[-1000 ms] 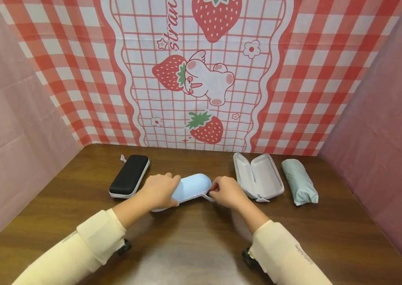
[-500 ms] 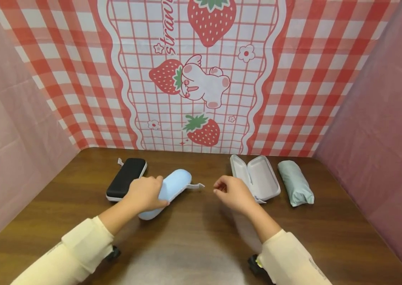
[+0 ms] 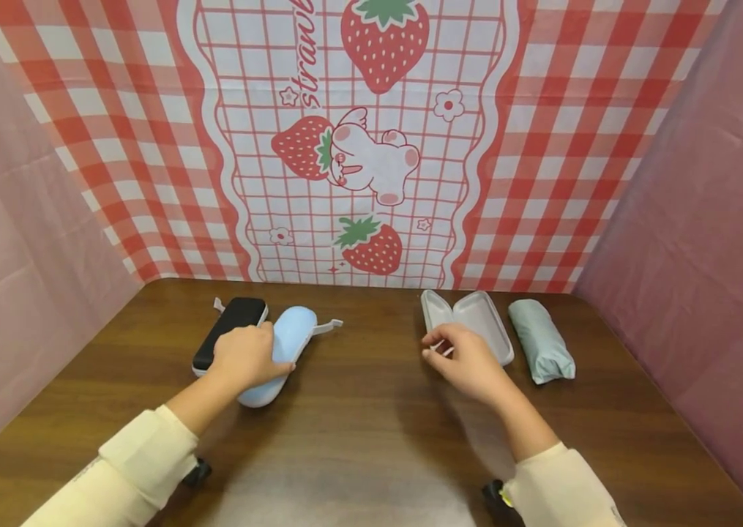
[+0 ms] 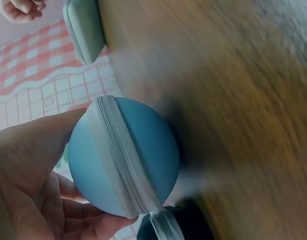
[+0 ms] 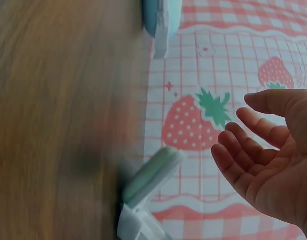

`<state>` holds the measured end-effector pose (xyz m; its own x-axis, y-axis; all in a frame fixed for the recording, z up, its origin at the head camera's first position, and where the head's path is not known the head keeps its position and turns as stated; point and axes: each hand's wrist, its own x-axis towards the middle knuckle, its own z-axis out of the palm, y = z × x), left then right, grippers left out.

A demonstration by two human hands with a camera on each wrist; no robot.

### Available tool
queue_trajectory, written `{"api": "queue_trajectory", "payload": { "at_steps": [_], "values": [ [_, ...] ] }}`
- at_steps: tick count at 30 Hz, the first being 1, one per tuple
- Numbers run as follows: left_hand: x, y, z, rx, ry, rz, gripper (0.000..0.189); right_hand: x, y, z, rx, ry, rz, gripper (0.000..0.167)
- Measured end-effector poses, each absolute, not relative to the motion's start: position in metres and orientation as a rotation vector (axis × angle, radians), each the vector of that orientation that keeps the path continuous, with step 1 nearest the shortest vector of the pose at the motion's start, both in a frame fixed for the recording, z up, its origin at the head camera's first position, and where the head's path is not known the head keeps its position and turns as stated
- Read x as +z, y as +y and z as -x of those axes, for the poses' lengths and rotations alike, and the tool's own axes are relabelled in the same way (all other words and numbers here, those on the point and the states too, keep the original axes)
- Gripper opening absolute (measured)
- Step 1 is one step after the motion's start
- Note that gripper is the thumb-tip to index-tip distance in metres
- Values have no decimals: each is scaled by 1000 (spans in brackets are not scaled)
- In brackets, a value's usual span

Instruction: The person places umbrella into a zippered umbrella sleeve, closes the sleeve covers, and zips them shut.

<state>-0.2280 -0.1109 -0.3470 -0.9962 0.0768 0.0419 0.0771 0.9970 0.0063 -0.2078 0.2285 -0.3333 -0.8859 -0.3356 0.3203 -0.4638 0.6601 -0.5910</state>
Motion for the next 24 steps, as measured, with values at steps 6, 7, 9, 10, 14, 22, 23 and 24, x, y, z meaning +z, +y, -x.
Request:
{"api": "queue_trajectory", "payload": {
  "at_steps": [6, 7, 9, 10, 14, 22, 23, 24],
  "values": [
    [-349, -119, 233, -67, -3085, 66, 83, -328, 241, 200, 870, -2667, -609, 17],
    [-349, -119, 233, -76, -3084, 61, 84, -327, 242, 199, 833, -2658, -604, 18],
    [-349, -119, 235, -96, -3083, 47, 86, -327, 246, 199, 771, -2639, -605, 19],
    [-350, -119, 235, -103, -3084, 40, 86, -327, 247, 199, 744, -2630, -607, 19],
    [-351, -119, 238, -120, -3092, 8, 88, -327, 252, 199, 644, -2608, -591, 19],
    [-355, -119, 242, -214, -3081, -33, 81, -329, 263, 197, 594, -2610, -561, 19],
    [-355, -119, 243, -222, -3079, -28, 80, -329, 264, 197, 594, -2616, -555, 19],
    [-355, -119, 243, -222, -3080, -24, 79, -330, 265, 196, 592, -2624, -546, 19]
  ]
}}
